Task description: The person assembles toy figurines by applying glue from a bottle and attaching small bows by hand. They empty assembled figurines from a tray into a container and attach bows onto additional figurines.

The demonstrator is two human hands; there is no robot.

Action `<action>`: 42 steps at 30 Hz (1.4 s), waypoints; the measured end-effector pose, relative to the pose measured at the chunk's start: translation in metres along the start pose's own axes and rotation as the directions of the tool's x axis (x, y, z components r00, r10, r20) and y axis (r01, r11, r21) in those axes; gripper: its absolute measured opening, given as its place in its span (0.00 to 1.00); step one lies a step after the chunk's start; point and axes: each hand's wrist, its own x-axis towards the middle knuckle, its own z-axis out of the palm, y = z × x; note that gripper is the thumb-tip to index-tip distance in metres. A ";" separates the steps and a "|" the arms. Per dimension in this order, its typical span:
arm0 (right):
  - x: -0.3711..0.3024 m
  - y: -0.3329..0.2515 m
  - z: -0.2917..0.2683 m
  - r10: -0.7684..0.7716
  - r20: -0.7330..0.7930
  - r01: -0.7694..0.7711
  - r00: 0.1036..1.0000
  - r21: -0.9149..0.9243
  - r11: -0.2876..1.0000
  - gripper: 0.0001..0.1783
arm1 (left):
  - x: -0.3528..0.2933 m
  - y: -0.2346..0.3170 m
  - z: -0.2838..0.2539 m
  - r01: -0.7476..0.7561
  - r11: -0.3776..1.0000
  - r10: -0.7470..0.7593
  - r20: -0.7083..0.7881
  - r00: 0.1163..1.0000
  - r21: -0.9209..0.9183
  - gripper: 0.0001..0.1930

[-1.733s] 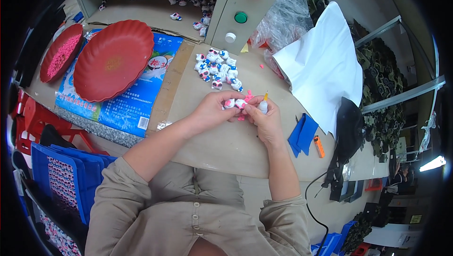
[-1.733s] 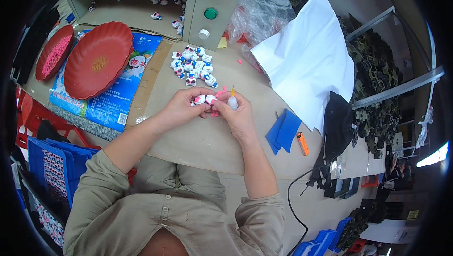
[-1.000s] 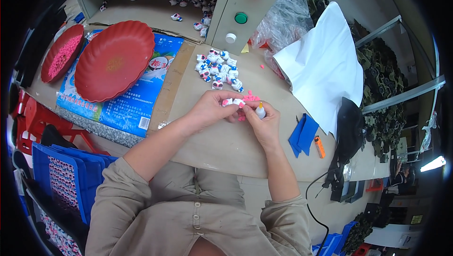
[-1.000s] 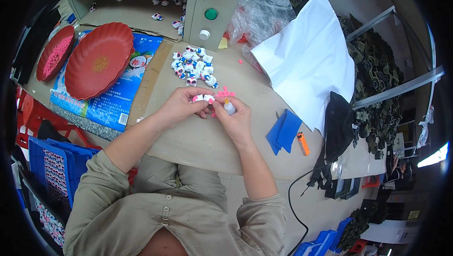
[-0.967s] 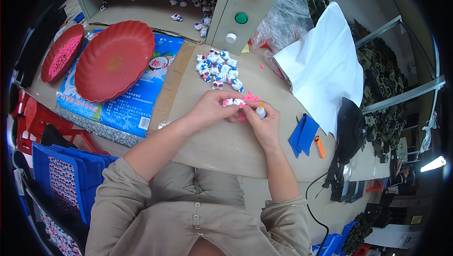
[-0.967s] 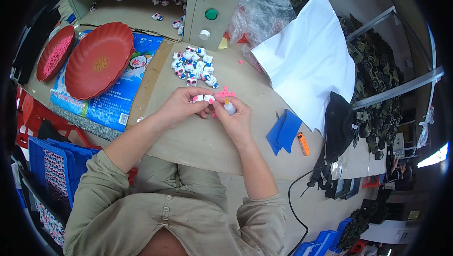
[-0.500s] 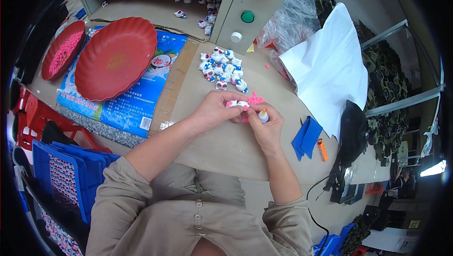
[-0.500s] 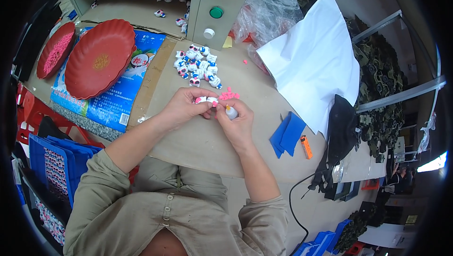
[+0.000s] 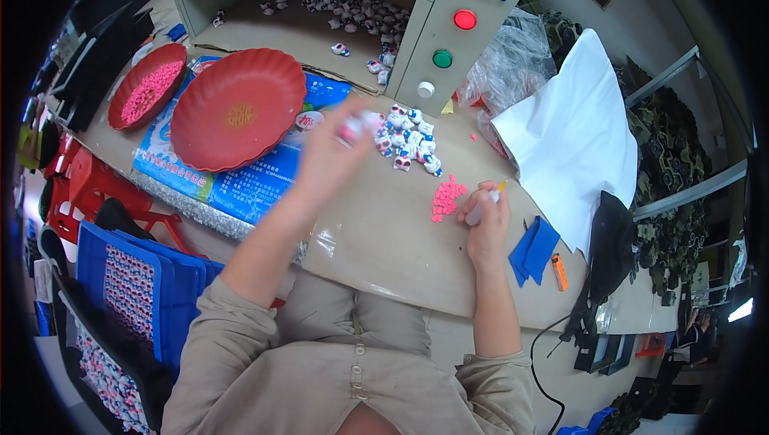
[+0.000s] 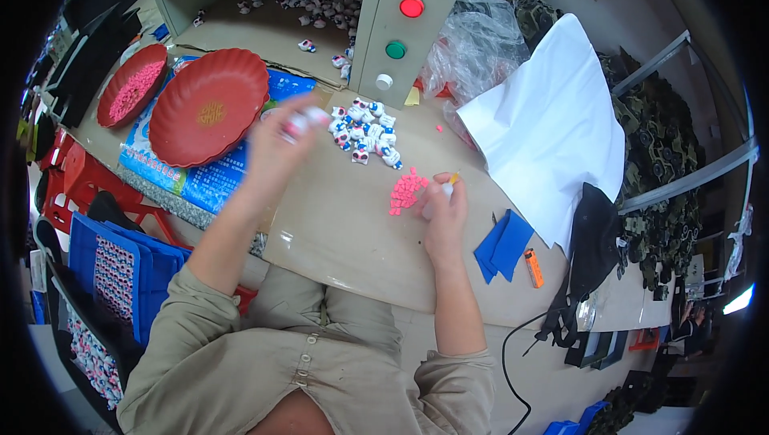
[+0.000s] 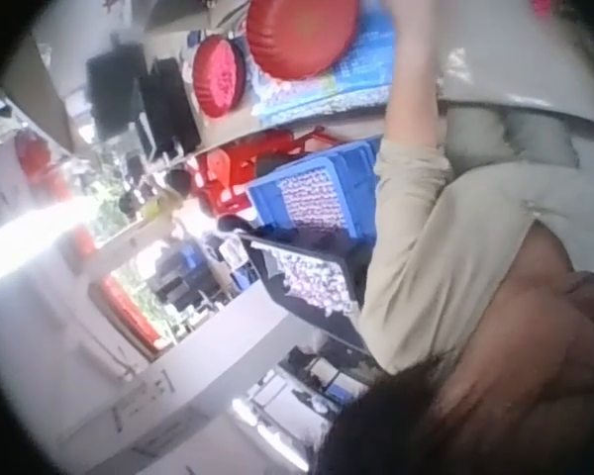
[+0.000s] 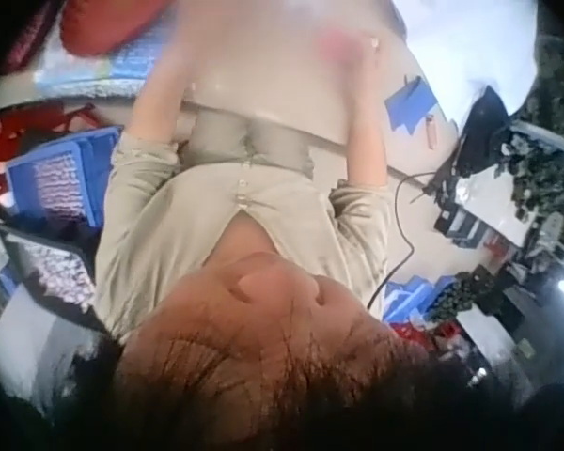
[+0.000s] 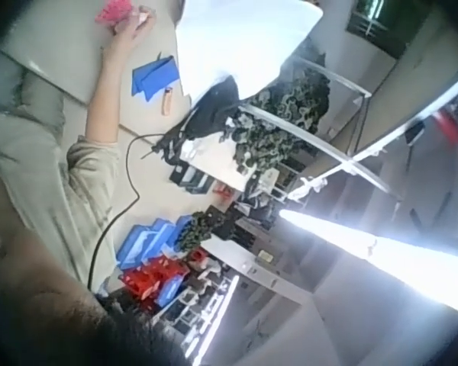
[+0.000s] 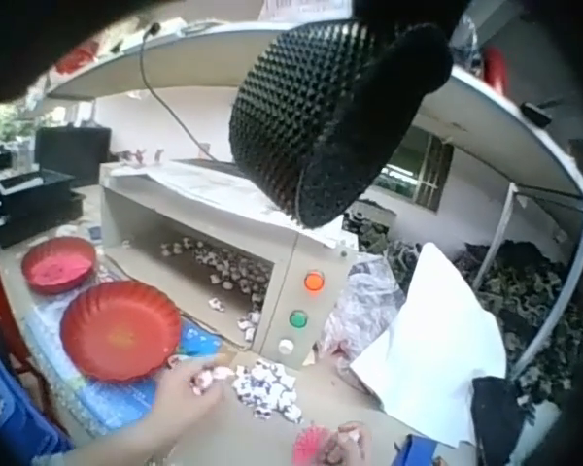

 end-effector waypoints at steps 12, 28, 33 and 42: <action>0.009 -0.006 -0.007 0.010 0.080 -0.026 0.997 0.200 0.979 0.17 | 0.029 -0.027 -0.054 -0.487 0.388 0.427 0.316 0.847 0.783 0.14; 0.016 -0.001 -0.028 -0.002 -0.031 0.018 1.000 0.502 0.865 0.14 | -0.012 -0.015 0.053 0.038 0.999 -0.051 0.551 0.833 0.035 0.15; 0.010 0.000 -0.023 -0.166 -0.036 0.166 0.986 0.400 0.901 0.12 | -0.024 -0.030 0.076 0.617 0.688 -0.260 0.664 0.701 -0.383 0.15; -0.001 0.003 -0.017 -0.400 0.039 0.402 0.915 -0.048 0.914 0.12 | -0.029 -0.036 0.079 0.477 0.781 -0.176 0.589 0.788 -0.404 0.15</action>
